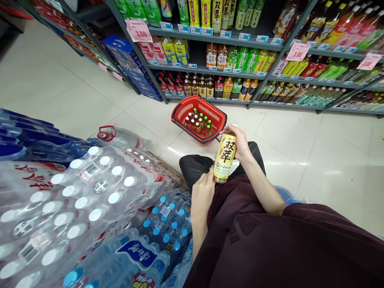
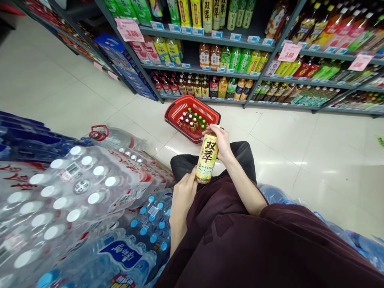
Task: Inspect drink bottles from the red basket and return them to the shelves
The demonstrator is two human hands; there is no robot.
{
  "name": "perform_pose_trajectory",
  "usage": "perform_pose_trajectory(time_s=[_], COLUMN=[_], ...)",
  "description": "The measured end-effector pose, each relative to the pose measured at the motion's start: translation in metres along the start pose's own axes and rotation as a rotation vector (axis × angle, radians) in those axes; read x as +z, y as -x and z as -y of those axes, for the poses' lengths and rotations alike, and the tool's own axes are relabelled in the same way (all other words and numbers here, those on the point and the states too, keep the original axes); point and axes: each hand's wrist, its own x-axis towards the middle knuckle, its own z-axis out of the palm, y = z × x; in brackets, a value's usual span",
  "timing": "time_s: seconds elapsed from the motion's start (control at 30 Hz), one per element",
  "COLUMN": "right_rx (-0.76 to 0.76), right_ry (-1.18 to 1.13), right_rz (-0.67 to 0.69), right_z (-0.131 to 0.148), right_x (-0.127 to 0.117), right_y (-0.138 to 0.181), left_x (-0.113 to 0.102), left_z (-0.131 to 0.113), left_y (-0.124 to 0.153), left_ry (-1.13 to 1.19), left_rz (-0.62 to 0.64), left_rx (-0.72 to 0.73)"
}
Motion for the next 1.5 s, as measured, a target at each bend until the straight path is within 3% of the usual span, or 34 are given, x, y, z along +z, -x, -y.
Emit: perform_pose_trajectory(time_s=[0.2, 0.4, 0.57, 0.73, 0.93, 1.1, 1.5], right_rx=[0.021, -0.042, -0.042, -0.022, 0.096, 0.124, 0.087], right_ry=[-0.127, -0.168, -0.283, -0.371, -0.523, -0.593, -0.480], right_rz=[0.147, 0.249, 0.213, 0.260, 0.221, 0.270, 0.277], right_z=[0.000, 0.001, -0.001, -0.002, 0.005, 0.007, 0.006], right_x=[0.001, 0.004, 0.006, 0.007, 0.010, 0.012, 0.011], right_y=[0.002, 0.006, 0.008, 0.011, 0.018, 0.019, 0.015], left_x=[-0.001, 0.001, -0.009, -0.017, -0.023, -0.025, -0.022], left_z=[0.005, 0.005, -0.002, -0.005, -0.008, -0.010, -0.012], left_y=[0.003, 0.006, 0.006, 0.006, 0.006, 0.006, 0.001], left_ry=[0.014, 0.283, 0.536, 0.678, 0.825, 0.830, 0.781], left_rz=[-0.014, 0.020, 0.141, 0.155, 0.236, 0.267, 0.303], left_rx=[0.000, -0.069, -0.101, -0.097, -0.093, -0.097, -0.124])
